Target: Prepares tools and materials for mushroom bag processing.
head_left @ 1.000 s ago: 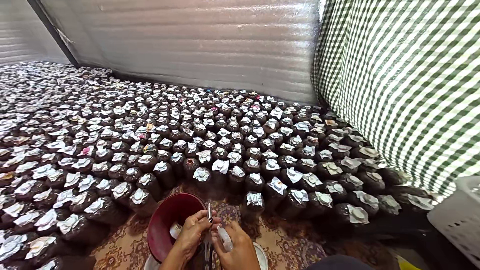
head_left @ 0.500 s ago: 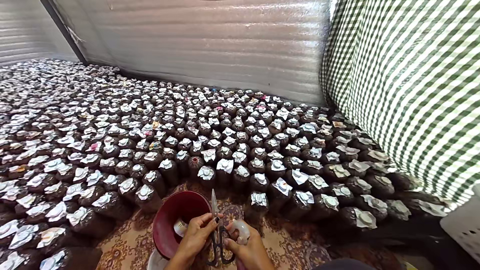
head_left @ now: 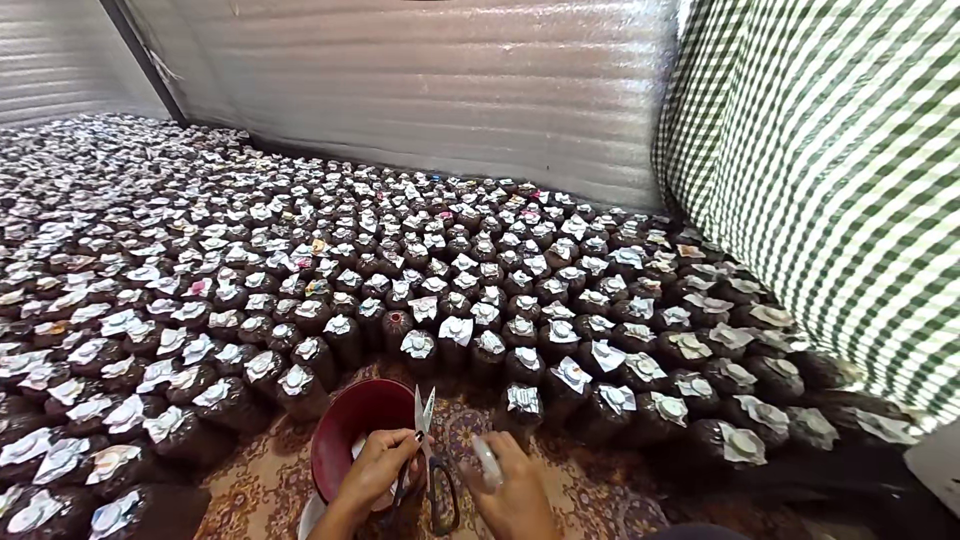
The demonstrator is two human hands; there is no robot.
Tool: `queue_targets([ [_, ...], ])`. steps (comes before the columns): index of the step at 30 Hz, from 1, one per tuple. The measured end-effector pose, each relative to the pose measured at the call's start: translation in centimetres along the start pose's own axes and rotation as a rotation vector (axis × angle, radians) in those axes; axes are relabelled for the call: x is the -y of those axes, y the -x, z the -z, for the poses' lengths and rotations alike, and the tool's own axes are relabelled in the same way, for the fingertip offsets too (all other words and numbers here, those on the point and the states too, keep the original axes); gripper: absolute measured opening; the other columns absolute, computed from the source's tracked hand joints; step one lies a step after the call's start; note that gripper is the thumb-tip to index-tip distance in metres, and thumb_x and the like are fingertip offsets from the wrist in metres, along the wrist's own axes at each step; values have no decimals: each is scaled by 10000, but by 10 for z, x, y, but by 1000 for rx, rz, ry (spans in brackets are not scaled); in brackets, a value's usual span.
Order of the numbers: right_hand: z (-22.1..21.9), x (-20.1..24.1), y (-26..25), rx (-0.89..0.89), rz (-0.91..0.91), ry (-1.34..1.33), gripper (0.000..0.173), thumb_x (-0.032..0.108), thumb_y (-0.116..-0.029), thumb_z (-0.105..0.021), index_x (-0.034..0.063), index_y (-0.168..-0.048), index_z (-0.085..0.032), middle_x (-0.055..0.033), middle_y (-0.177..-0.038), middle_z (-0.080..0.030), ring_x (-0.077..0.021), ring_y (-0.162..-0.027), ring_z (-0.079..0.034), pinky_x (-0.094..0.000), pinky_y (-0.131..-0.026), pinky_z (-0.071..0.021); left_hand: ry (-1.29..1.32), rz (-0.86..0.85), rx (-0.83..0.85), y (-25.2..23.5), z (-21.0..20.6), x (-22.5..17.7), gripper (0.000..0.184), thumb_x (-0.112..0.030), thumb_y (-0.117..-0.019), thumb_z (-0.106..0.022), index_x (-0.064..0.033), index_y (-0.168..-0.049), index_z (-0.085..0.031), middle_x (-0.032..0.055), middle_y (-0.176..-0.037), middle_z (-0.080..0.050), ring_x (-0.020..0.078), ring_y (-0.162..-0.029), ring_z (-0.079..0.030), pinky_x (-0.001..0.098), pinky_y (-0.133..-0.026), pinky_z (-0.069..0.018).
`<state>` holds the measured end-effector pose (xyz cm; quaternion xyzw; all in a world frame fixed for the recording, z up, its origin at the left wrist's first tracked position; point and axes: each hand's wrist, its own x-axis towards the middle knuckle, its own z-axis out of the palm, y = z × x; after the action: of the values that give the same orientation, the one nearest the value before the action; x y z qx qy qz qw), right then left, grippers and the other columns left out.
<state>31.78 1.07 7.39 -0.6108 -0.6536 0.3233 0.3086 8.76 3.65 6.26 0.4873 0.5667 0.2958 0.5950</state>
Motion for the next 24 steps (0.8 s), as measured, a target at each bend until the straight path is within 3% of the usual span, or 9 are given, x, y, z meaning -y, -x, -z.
queue_targets([
  [2, -10, 9, 2, 76, -17, 63, 359, 310, -867, -749, 70, -1134, -746, -131, -1072, -695, -282, -925, -700, -506, -785, -595, -63, 37, 58, -2, 4, -3, 274, -226, -1066, -519, -90, -1082, -756, -10, -756, -676, 80, -605, -605, 240, -548, -503],
  [4, -20, 13, 4, 75, 5, 102, 281, 300, -846, -738, 71, -1007, -764, -123, -972, -692, -281, -852, -696, -506, -721, -587, -109, 46, 97, -4, 7, -5, 253, -239, -1050, -544, -92, -1038, -750, -12, -743, -671, 80, -597, -603, 244, -549, -501],
  [6, -22, 15, 4, 88, 2, 136, 262, 317, -810, -742, 78, -914, -762, -111, -916, -680, -270, -801, -686, -497, -670, -575, -118, 40, 124, -5, 8, -6, 227, -235, -1041, -574, -81, -1099, -731, 5, -742, -671, 100, -596, -622, 263, -559, -534],
  [10, -14, 16, -1, 170, -85, 162, 380, 382, -835, -752, 91, -1080, -760, -118, -1061, -683, -272, -899, -693, -492, -755, -585, -125, 48, 153, -6, 10, -8, 233, -240, -1031, -600, -96, -1172, -716, 20, -758, -680, 122, -608, -637, 287, -578, -555],
  [13, -17, 11, 1, 108, -39, 151, 315, 372, -836, -726, 87, -961, -776, -106, -957, -684, -265, -826, -689, -493, -688, -578, -160, 44, 154, -7, 11, -7, 234, -255, -1024, -614, -106, -1164, -729, 22, -760, -686, 127, -608, -640, 292, -572, -554],
  [16, -20, 10, 1, 121, -30, 144, 356, 413, -846, -746, 105, -1025, -768, -107, -1001, -688, -257, -850, -696, -478, -710, -588, -201, 35, 176, -9, 10, -7, 230, -257, -1017, -625, -108, -1154, -735, 12, -771, -692, 115, -614, -640, 284, -588, -553],
  [19, -23, 3, -3, 46, -40, 140, 319, 370, -843, -730, 74, -951, -774, -106, -929, -689, -261, -819, -692, -481, -698, -584, -235, 30, 244, -6, 12, -10, 233, -257, -1018, -617, -105, -1149, -735, 3, -777, -687, 103, -621, -632, 280, -606, -550],
  [24, -15, -5, -4, 118, -85, 88, 400, 399, -836, -765, 99, -1100, -762, -111, -1064, -691, -257, -918, -693, -479, -782, -586, -79, 145, 379, -1, 24, -9, 269, -215, -1056, -508, -86, -1210, -687, 16, -851, -717, 90, -718, -661, 251, -659, -536],
])
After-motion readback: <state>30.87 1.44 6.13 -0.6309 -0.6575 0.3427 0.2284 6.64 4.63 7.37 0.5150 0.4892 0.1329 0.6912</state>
